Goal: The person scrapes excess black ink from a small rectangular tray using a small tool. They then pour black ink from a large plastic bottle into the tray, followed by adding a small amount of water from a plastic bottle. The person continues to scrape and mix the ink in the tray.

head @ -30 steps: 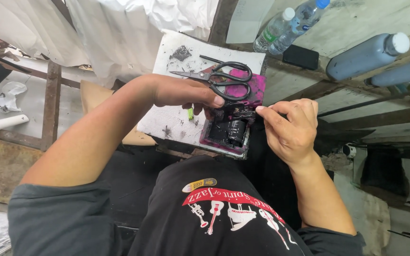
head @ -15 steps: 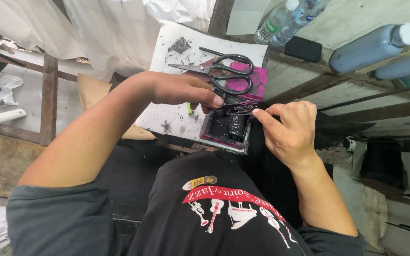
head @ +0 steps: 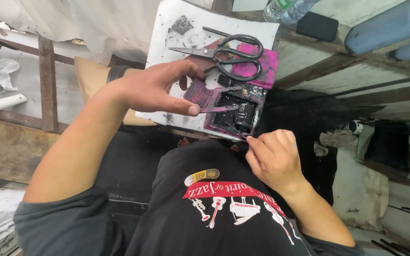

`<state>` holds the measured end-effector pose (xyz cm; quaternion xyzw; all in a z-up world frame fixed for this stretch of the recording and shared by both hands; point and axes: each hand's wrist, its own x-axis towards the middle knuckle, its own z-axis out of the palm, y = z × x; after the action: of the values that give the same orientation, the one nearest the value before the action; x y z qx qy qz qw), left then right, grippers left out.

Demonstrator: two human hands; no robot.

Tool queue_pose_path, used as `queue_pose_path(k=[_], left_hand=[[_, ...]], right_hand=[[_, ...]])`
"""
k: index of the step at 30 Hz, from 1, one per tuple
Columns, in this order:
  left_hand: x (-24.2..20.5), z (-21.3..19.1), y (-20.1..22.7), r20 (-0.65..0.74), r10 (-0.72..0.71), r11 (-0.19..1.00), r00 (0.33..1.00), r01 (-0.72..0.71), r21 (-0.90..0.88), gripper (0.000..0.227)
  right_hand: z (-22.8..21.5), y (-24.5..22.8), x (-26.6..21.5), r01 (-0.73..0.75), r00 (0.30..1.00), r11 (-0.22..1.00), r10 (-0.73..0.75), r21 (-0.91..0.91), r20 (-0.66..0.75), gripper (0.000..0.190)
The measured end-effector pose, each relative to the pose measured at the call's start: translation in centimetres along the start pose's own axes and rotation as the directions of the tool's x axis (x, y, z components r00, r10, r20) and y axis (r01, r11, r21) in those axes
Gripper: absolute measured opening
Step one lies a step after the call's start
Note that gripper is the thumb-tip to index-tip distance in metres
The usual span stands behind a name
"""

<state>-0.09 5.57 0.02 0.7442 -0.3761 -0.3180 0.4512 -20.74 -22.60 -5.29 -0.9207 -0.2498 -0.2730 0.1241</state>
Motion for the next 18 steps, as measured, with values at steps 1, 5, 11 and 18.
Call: queue_pose_path(k=[1, 5, 11, 18], left_hand=[[-0.4, 0.2, -0.3, 0.007, 0.0, 1.0, 1.0, 0.0, -0.002, 0.089], [-1.8, 0.7, -1.6, -0.079, 0.058, 0.997, 0.995, -0.054, 0.052, 0.092], [-2.7, 2.1, -4.0, -0.196, 0.158, 0.977, 0.968, -0.124, 0.173, 0.101], [-2.9, 3.3, -5.2, -0.298, 0.243, 0.938, 0.923, -0.146, 0.313, 0.105]], right_hand=[[-0.3, -0.1, -0.1, -0.007, 1.0, 1.0, 0.007, -0.001, 0.002, 0.002], [-1.3, -0.4, -0.1, -0.084, 0.996, 0.996, 0.084, 0.008, 0.01, 0.006], [-1.4, 0.2, -0.6, -0.185, 0.983, 0.98, 0.186, 0.078, -0.001, 0.008], [-1.6, 0.8, 0.6, -0.261, 0.965, 0.941, 0.263, 0.215, 0.017, 0.01]])
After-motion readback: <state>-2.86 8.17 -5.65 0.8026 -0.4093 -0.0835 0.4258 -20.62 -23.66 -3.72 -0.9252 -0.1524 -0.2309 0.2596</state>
